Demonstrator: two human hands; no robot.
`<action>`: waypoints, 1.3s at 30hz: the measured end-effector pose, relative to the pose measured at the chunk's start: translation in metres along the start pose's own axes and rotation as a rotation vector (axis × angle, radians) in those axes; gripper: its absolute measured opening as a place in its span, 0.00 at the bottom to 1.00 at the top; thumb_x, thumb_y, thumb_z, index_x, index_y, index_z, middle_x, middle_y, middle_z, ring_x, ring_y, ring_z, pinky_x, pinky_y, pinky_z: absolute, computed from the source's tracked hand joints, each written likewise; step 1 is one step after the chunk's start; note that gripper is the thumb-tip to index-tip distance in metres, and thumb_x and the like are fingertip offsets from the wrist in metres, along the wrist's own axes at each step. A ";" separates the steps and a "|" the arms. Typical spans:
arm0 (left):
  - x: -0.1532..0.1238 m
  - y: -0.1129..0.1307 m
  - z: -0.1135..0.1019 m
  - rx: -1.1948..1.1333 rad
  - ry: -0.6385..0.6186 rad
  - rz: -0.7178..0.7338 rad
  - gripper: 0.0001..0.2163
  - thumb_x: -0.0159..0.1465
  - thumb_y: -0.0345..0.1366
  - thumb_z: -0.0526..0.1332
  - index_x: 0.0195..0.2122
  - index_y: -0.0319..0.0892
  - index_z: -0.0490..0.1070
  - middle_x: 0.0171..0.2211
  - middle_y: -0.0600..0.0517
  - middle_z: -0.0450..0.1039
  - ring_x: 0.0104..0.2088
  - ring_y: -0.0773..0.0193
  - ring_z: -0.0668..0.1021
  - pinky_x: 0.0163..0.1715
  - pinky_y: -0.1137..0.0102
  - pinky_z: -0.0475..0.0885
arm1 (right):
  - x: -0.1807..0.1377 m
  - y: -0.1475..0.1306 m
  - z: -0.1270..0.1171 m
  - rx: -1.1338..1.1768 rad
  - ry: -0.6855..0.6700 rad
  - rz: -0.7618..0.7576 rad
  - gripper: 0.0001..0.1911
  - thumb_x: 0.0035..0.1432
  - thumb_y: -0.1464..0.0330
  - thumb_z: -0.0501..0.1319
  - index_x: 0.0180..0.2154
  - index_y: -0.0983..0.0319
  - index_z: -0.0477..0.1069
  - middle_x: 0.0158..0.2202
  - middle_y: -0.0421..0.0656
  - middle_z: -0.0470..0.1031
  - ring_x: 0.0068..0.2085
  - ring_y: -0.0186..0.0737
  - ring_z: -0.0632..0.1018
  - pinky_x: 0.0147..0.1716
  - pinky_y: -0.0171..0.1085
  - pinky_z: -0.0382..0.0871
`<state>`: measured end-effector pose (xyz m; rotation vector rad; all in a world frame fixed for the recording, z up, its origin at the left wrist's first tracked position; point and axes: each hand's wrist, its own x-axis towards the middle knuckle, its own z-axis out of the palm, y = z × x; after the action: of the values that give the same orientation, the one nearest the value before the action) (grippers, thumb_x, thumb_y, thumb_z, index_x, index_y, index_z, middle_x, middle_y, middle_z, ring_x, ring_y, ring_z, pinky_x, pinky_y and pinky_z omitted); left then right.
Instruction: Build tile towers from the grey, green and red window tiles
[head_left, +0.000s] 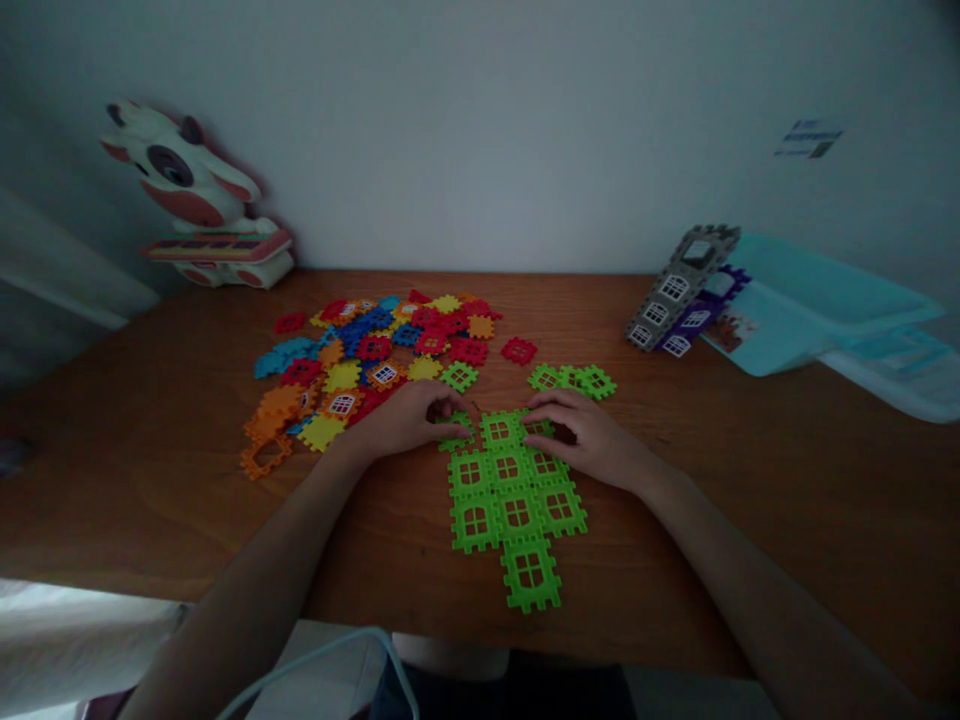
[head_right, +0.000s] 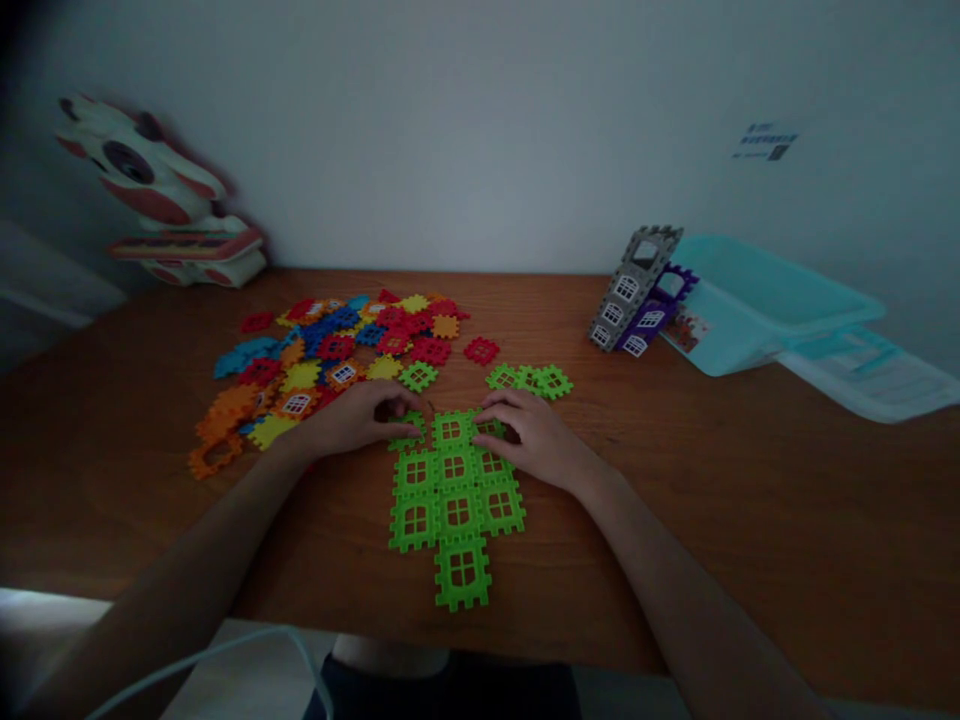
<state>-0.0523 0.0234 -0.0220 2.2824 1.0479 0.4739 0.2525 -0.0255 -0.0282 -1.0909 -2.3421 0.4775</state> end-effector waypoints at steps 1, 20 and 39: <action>0.000 0.000 0.000 0.039 0.029 0.026 0.20 0.61 0.57 0.66 0.42 0.45 0.77 0.33 0.52 0.74 0.33 0.61 0.76 0.33 0.68 0.72 | 0.000 0.000 0.000 -0.002 0.001 0.001 0.11 0.64 0.60 0.65 0.47 0.55 0.78 0.52 0.46 0.75 0.53 0.45 0.77 0.56 0.49 0.71; -0.005 0.004 -0.011 0.204 -0.001 0.183 0.20 0.63 0.47 0.67 0.54 0.45 0.76 0.52 0.45 0.77 0.52 0.55 0.78 0.55 0.59 0.73 | 0.001 0.000 0.000 -0.004 -0.002 -0.004 0.11 0.65 0.61 0.65 0.47 0.55 0.78 0.51 0.46 0.76 0.52 0.45 0.77 0.54 0.48 0.72; -0.002 0.000 0.012 0.006 0.045 0.392 0.10 0.66 0.43 0.66 0.46 0.48 0.81 0.45 0.46 0.78 0.46 0.60 0.79 0.49 0.63 0.75 | 0.000 0.003 0.003 0.025 0.019 -0.011 0.10 0.64 0.61 0.65 0.46 0.56 0.78 0.51 0.47 0.75 0.52 0.45 0.77 0.54 0.48 0.72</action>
<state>-0.0471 0.0181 -0.0310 2.4992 0.6177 0.6808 0.2523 -0.0239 -0.0320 -1.0665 -2.3186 0.4896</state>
